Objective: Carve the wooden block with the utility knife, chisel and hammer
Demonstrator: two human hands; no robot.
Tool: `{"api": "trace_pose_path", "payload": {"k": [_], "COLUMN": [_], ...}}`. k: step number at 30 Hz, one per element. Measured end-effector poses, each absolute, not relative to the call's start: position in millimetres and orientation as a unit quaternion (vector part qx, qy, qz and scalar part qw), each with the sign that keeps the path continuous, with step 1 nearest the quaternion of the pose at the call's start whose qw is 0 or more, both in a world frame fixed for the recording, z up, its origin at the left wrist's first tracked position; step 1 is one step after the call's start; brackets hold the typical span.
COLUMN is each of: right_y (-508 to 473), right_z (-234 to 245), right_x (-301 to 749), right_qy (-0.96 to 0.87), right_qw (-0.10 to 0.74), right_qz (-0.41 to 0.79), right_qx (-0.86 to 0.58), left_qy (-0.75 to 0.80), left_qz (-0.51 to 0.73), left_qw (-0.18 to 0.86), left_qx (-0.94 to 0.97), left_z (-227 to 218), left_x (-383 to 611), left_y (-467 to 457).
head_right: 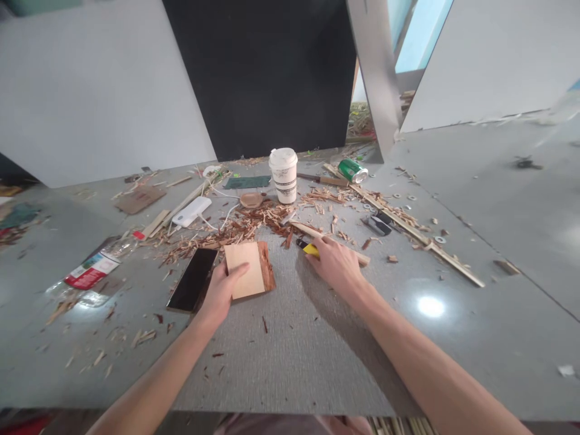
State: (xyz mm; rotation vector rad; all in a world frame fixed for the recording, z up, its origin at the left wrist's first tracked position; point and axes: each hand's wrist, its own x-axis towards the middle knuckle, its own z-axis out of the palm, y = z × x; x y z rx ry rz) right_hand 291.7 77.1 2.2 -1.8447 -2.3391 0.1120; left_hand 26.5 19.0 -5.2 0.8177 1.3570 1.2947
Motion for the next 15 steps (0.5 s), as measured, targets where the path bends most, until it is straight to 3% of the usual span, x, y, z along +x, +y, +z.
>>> {"api": "trace_pose_path", "payload": {"k": [15], "right_y": [77.1], "right_z": [-2.0], "right_x": [290.1], "right_qy": [-0.812], "right_qw": [0.140], "right_qz": [0.048], "right_qx": [-0.565], "left_qy": [0.563], "left_qz": [0.518], "left_qw": [0.534], "left_qx": [0.361], "left_z": [-6.5], "left_x": [25.5], "left_y": [19.7]}}
